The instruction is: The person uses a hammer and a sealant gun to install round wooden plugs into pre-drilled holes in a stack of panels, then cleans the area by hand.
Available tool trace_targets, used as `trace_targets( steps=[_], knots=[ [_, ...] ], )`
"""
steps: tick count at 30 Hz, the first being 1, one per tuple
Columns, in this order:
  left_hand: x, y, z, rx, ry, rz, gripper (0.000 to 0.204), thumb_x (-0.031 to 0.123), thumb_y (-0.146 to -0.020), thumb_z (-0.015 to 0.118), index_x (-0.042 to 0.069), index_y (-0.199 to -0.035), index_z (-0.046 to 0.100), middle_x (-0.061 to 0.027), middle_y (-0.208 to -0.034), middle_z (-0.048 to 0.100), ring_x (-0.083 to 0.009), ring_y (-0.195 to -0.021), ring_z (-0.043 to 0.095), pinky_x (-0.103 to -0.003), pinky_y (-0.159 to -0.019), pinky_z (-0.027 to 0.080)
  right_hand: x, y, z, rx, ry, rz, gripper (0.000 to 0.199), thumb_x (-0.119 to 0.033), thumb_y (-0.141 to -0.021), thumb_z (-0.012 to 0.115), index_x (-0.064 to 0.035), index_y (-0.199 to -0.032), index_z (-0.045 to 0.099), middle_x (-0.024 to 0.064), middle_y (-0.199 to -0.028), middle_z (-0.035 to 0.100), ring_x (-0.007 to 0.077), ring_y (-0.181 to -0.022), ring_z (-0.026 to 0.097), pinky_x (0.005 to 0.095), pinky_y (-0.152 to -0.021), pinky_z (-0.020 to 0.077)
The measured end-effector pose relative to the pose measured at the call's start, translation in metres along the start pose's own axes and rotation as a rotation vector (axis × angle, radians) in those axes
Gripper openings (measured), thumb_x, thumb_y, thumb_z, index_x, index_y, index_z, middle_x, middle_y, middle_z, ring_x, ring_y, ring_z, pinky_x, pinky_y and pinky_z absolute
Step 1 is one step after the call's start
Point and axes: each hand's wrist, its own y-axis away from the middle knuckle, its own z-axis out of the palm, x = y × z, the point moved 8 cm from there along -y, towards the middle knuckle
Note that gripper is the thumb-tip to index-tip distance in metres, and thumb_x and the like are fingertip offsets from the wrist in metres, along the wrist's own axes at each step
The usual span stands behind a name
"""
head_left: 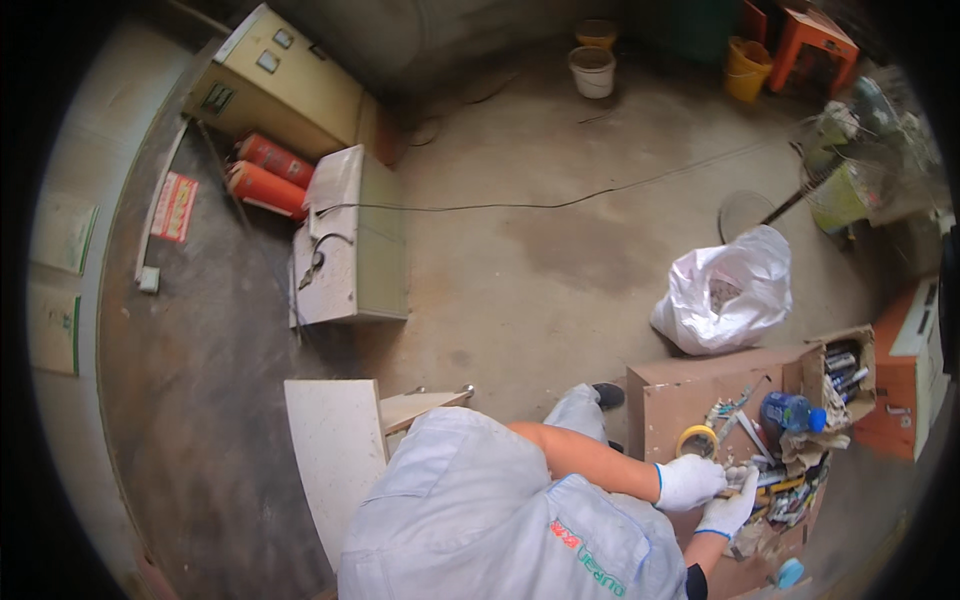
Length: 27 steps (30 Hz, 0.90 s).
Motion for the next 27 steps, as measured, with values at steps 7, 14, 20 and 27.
trace_targets(
  steps=[7,14,20,27],
  knots=[
    [-0.030,0.008,-0.003,-0.025,-0.385,0.112,0.027,0.019,-0.087,0.063,0.007,-0.109,0.072,-0.0117,-0.090,0.072,-0.0290,-0.089,0.066,-0.045,-0.089,0.050,-0.068,-0.004,0.007,0.063,1.519,-0.388,0.040,-0.038,-0.091,0.070,0.0001,-0.100,0.073,0.0182,-0.083,0.071,0.0300,-0.076,0.069,0.0448,-0.074,0.0535],
    [-0.067,0.028,0.010,-0.112,-0.584,0.204,0.025,0.015,-0.089,0.059,0.010,-0.111,0.068,-0.0054,-0.089,0.066,-0.0248,-0.095,0.063,-0.042,-0.100,0.045,-0.041,-0.018,0.020,0.082,1.680,-0.306,0.035,-0.038,-0.092,0.064,-0.0070,-0.103,0.076,0.0235,-0.102,0.074,0.0438,-0.098,0.070,0.0526,-0.087,0.0546],
    [-0.062,0.032,-0.016,0.085,-0.384,0.243,0.019,0.010,-0.081,0.067,0.014,-0.099,0.072,-0.0046,-0.086,0.067,-0.0262,-0.086,0.065,-0.043,-0.087,0.050,-0.005,-0.036,0.049,-0.040,1.904,-0.334,0.029,-0.032,-0.089,0.063,-0.0082,-0.101,0.075,0.0206,-0.101,0.075,0.0412,-0.098,0.072,0.0522,-0.087,0.0567],
    [-0.059,0.031,-0.042,0.194,-0.273,0.197,0.018,0.008,-0.080,0.071,0.016,-0.096,0.072,-0.0048,-0.085,0.068,-0.0268,-0.082,0.065,-0.042,-0.081,0.050,0.009,-0.045,0.050,0.016,1.816,-0.210,0.033,-0.032,-0.085,0.063,-0.0069,-0.103,0.076,0.0229,-0.103,0.075,0.0422,-0.100,0.072,0.0515,-0.090,0.0562]
  ],
)
